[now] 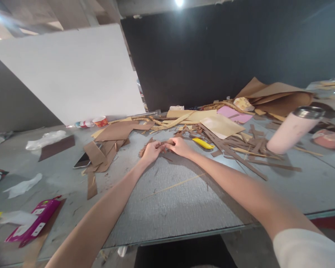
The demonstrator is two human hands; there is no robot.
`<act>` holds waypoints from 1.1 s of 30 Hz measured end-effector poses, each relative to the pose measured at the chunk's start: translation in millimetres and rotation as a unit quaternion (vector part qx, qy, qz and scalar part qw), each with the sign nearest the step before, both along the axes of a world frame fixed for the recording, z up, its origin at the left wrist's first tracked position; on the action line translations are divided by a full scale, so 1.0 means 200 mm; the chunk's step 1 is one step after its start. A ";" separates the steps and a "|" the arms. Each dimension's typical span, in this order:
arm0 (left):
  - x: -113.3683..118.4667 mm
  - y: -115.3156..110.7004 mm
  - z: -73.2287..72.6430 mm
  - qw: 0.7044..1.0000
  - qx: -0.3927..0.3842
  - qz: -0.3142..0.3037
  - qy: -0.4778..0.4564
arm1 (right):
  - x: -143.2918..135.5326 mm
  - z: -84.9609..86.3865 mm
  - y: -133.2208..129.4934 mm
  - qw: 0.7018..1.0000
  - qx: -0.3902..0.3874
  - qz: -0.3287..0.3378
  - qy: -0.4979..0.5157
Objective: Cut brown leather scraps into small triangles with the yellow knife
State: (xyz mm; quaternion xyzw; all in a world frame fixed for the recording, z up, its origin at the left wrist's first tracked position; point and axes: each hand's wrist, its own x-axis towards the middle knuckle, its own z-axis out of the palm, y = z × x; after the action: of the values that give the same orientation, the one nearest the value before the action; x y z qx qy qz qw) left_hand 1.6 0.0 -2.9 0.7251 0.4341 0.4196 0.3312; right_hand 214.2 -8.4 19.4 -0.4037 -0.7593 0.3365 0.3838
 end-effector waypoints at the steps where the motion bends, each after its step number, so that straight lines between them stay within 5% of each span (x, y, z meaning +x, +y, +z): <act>1: 0.00 0.00 0.00 1.000 0.000 0.004 0.000 | 0.00 0.00 0.00 1.000 0.002 -0.001 -0.004; 7: 0.00 -0.01 0.01 0.999 -0.001 0.032 0.004 | 0.00 -0.02 0.03 0.998 0.005 -0.062 -0.017; 19: 0.00 -0.01 0.01 0.996 0.021 0.075 0.044 | -0.03 -0.07 0.05 0.975 0.134 -0.149 -0.091; 33: 0.05 -0.08 0.02 0.954 0.141 0.153 0.216 | -0.06 -0.11 0.06 0.942 0.156 -0.131 -0.267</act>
State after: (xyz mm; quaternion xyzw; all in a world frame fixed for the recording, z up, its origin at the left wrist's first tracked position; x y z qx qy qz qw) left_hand 11.8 -15.5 1.8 0.7622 0.5378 0.3558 0.0559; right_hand 203.2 4.5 -3.3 -0.5096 -0.8173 0.0410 0.2659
